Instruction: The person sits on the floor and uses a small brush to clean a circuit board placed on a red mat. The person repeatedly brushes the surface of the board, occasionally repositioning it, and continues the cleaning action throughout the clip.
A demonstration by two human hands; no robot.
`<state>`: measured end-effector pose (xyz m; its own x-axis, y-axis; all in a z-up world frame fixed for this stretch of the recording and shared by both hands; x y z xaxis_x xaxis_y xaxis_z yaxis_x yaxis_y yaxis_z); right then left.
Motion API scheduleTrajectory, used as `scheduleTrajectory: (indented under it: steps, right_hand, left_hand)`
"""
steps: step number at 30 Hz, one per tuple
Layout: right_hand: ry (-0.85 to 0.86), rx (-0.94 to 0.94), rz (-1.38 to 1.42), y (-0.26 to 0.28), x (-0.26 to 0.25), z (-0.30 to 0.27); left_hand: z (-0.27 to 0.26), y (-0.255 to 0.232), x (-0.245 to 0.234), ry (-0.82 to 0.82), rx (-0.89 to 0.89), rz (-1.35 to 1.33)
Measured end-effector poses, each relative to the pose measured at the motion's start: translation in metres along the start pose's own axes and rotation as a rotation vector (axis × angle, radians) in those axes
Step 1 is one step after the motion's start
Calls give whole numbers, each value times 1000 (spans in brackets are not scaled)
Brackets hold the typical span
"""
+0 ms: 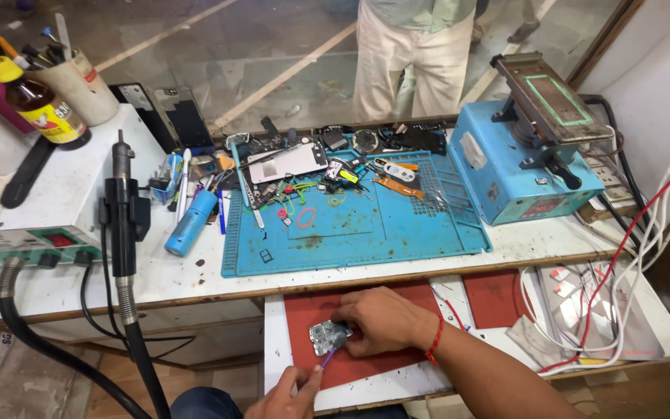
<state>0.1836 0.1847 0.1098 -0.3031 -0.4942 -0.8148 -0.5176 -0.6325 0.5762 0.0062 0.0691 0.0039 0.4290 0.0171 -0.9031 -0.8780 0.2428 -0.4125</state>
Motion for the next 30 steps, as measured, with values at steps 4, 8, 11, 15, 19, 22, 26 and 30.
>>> scheduleTrajectory:
  steps: [4,8,11,15,19,22,26,30]
  right_hand:
    - [-8,-4,7,-2,4,-2]
    - [-30,-22,-3,-7,3,-1]
    - [-43,-62,1,-6,5,-2]
    - [4,-8,11,-9,5,-2]
    - [-4,-15,5,-4,4,1]
    - [-2,10,5,-9,1,-1]
    - [-71,-88,6,-2,8,-1]
    - [-20,-43,-21,-9,-1,3]
  left_hand:
    - [-11,24,7,-67,-244,-43]
    - [0,4,-1,-122,211,-33]
    - [-7,2,-14,-162,49,37]
    - [-3,-18,-31,-57,0,53]
    - [3,-32,-61,-95,-74,-20]
    - [9,-47,-64,-30,6,-6]
    - [-4,-40,-70,-63,-68,-31]
    - [5,-44,-63,-100,-63,-7]
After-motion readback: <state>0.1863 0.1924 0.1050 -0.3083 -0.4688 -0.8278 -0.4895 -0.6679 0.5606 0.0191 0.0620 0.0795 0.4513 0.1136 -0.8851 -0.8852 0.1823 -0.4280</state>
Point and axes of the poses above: each hand's wrist, its own z-axis towards the middle knuckle, its own x-axis out of the palm, y = z × x, the point moved 6 cm from there along z, towards the middle knuckle, and after that the axes turned 1 degree about y, right-handed, at the moved point
